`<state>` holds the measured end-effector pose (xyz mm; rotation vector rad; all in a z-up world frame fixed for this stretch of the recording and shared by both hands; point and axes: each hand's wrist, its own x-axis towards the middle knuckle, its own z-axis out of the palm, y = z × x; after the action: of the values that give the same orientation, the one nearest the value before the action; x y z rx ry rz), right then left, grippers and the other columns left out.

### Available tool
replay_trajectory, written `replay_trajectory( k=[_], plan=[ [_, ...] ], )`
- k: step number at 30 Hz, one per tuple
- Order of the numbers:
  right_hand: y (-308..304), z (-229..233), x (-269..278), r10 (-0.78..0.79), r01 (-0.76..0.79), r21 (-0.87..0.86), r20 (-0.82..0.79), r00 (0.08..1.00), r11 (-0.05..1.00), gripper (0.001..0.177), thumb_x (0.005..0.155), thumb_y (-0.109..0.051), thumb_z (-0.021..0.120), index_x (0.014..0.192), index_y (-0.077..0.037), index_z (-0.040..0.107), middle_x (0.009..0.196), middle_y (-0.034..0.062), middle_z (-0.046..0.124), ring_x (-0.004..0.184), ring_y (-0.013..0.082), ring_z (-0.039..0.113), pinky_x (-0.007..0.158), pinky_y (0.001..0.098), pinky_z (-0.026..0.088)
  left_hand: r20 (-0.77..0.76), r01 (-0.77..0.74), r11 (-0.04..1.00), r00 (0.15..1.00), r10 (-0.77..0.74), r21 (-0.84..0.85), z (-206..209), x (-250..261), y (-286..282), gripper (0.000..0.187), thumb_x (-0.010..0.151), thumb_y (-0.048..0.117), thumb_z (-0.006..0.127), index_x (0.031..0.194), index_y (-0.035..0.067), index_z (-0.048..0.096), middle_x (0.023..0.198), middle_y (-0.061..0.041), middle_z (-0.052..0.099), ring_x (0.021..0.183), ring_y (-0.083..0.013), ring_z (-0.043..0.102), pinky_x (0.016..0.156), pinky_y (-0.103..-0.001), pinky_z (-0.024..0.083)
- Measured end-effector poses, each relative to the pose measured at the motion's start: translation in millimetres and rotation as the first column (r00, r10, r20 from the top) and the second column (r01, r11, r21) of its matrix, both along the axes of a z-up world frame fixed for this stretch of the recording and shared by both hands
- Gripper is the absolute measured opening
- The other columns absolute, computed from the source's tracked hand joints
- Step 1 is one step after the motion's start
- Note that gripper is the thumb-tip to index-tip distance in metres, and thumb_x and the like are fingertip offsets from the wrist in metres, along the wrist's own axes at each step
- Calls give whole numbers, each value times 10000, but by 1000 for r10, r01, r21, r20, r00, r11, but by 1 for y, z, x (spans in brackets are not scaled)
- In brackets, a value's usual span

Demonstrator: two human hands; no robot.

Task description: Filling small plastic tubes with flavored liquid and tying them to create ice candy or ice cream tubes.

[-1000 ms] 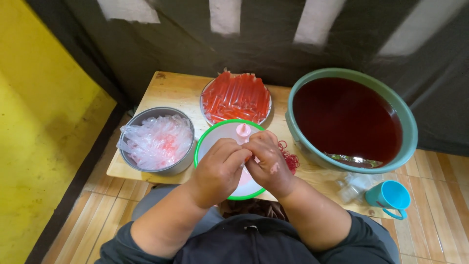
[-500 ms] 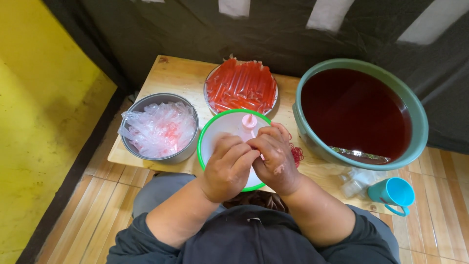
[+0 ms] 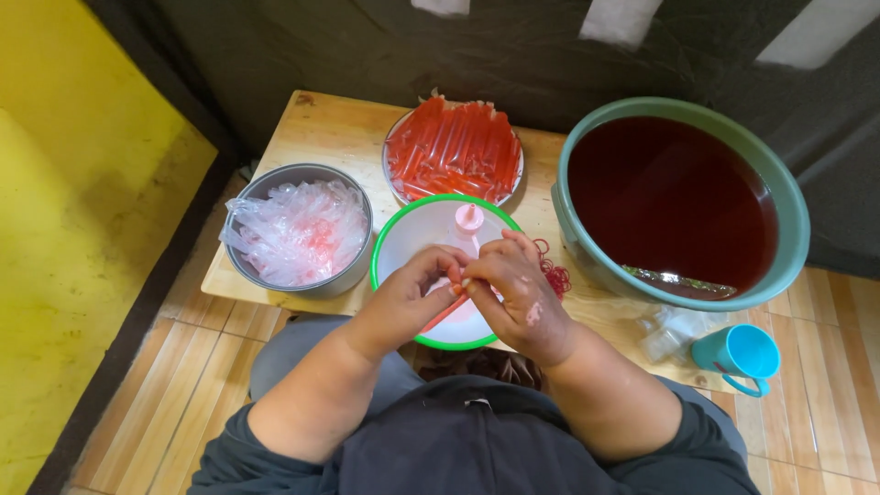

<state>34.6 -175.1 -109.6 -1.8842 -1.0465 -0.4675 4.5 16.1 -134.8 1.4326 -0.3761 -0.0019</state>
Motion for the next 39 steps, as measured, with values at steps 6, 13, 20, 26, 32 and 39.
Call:
replay_trajectory(
  k=[6,13,20,26,32,39],
  plan=[
    [-7,20,-5,21,1,-175,126,992,985,88,936,-134,715,1003,-191,715,722,-28,592,900,206,607,1124,499,329,-196,262,938,931,-308,-228,-1,-1,5,443,970,68,632,1373,82,447,1095,-73,655,1000,-138,653,912,-283,536],
    [-22,18,3,10,118,-353,340,940,928,98,948,-178,649,911,-266,674,692,-44,545,906,199,591,1066,515,391,-317,211,973,933,-171,97,14,0,-2,149,924,126,681,1036,82,768,825,-72,748,850,-120,668,857,-274,539],
    [-32,18,0,-127,245,-360,320,939,900,174,899,-248,751,807,-193,615,675,-23,535,952,230,568,1070,561,368,-235,80,991,971,-53,107,5,2,-8,196,889,88,747,1078,69,796,961,-65,737,901,-128,672,896,-293,557],
    [-42,-21,16,203,-157,129,-658,725,979,147,952,-214,640,867,-103,686,698,-38,557,823,131,577,869,303,442,-201,74,992,978,-52,104,-11,7,-7,160,908,93,733,1050,52,793,965,-68,732,906,-138,654,927,-322,544],
    [-37,-33,9,493,-55,504,-808,324,862,326,964,-48,510,1195,76,704,774,151,664,919,218,647,949,342,456,-76,38,978,997,-23,205,-5,9,-3,151,928,139,733,1060,107,798,989,-21,736,926,-127,653,929,-319,529],
    [-27,-12,-6,-17,-20,-214,-169,985,977,302,932,-54,667,1185,-201,741,715,-113,740,809,107,694,1102,419,358,-171,68,962,985,-23,265,3,4,-10,107,944,71,622,963,84,727,847,-39,681,817,-148,658,806,-312,565]
  ],
)
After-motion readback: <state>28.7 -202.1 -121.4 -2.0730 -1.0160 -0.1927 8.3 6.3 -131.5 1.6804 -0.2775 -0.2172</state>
